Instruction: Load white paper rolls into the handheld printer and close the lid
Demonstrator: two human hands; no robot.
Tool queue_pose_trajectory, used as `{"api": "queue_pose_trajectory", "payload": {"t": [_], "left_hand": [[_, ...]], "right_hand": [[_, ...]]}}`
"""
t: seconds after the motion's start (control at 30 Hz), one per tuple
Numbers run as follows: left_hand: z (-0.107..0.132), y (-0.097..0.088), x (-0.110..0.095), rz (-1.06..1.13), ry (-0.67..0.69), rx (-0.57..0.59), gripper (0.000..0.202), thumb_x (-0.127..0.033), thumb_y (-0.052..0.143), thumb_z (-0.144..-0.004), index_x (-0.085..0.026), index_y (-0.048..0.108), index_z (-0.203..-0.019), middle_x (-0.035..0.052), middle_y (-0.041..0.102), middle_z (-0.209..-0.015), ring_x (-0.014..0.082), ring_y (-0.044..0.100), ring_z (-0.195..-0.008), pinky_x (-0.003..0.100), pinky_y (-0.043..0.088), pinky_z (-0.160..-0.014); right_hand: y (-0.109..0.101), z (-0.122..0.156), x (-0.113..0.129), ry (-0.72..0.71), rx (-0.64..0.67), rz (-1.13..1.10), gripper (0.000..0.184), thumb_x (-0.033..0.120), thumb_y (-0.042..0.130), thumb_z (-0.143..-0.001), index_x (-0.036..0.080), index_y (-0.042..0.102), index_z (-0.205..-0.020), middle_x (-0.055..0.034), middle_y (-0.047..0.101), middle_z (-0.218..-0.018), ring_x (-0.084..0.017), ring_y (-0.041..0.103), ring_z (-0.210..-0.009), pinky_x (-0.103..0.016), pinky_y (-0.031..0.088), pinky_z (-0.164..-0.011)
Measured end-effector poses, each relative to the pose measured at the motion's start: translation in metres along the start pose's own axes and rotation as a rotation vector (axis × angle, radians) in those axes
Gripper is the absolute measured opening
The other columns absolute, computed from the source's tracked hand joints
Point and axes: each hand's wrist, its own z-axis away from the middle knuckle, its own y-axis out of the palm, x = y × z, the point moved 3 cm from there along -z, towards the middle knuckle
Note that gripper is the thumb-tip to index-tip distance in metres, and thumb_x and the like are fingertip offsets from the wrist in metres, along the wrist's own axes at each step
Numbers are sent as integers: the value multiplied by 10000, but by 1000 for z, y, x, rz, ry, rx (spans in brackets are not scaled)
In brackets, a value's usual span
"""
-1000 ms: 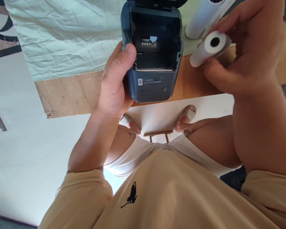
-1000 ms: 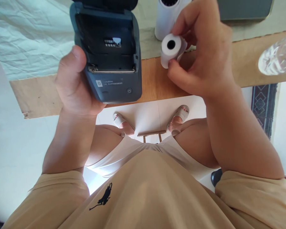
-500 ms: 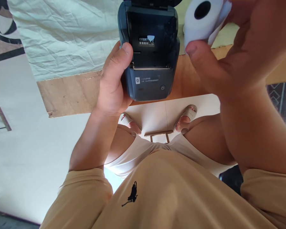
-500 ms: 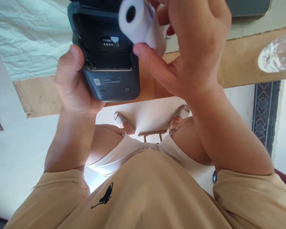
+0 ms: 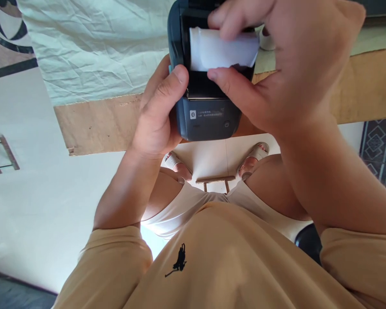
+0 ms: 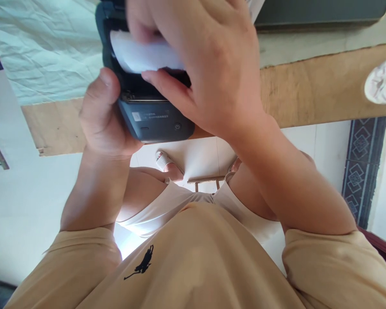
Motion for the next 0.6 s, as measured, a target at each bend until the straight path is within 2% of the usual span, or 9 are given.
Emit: {"api": "queue_pose_trajectory", "payload": {"t": [0.07, 0.13, 0.23, 0.27, 0.33, 0.4, 0.43, 0.5, 0.6], "left_hand": [[-1, -1, 1, -12, -17, 45, 264, -378, 546, -721, -211, 569, -924, 29, 593, -1004, 288, 406, -1193, 341, 406, -886], [0, -1, 1, -19, -4, 43, 274, -380, 532, -732, -207, 566, -942, 32, 592, -1008, 290, 404, -1195, 350, 405, -885], [2, -1, 1, -2, 34, -37, 223, -353, 467, -773, -200, 570, -899, 41, 596, -1002, 278, 426, -1178, 352, 408, -872], [2, -1, 1, -2, 42, -32, 220, -360, 468, -772, -198, 569, -883, 43, 596, -998, 277, 436, -1167, 345, 413, -859], [1, -3, 0, -31, 67, 23, 232, -376, 469, -773, -204, 543, -910, 39, 589, -985, 270, 452, -1148, 324, 424, -818], [-2, -7, -1, -78, 88, 130, 314, -361, 563, -716, -230, 495, -993, 12, 571, -972, 266, 459, -1142, 300, 433, -795], [-3, -10, -1, -99, 109, 169, 413, -333, 618, -671, -247, 460, -1043, -1, 557, -982, 264, 457, -1145, 297, 435, -806], [-7, -15, 0, -129, 162, 189, 580, -241, 698, -569, -260, 426, -1081, -20, 518, -1079, 245, 435, -1176, 316, 413, -919], [-9, -18, 3, -179, 206, 161, 656, -190, 702, -521, -269, 400, -1098, -11, 462, -1193, 208, 414, -1199, 342, 336, -1044]], "right_hand": [[-1, 2, 3, -120, -50, 235, 364, 448, 278, -795, 204, 520, -914, 111, 502, -1008, -49, 478, -1019, -300, 360, -967], [-1, 5, 7, -218, -107, 378, 292, 392, 284, -798, 211, 504, -862, 128, 505, -967, -19, 486, -971, -275, 399, -926], [-1, 10, 10, -331, -181, 387, 186, 358, 421, -732, 238, 512, -842, 126, 498, -971, -30, 463, -940, -274, 401, -894], [0, 12, 12, -367, -194, 377, 177, 352, 451, -713, 242, 518, -834, 120, 497, -970, -33, 456, -925, -268, 402, -868], [2, 16, 13, -402, -195, 341, 174, 360, 494, -687, 237, 536, -803, 104, 505, -943, -32, 451, -894, -261, 401, -836], [7, 18, 13, -411, -176, 309, 193, 393, 529, -665, 236, 566, -771, 95, 521, -915, -31, 453, -874, -264, 402, -831], [9, 20, 13, -413, -166, 299, 209, 410, 547, -650, 236, 581, -761, 94, 529, -916, -34, 455, -876, -267, 402, -836], [12, 21, 13, -440, -147, 290, 234, 425, 571, -628, 234, 600, -759, 89, 538, -921, -38, 454, -892, -261, 395, -853], [9, 22, 13, -410, -155, 232, 231, 398, 547, -656, 213, 594, -785, 85, 526, -934, -24, 442, -922, -242, 362, -904]]}}
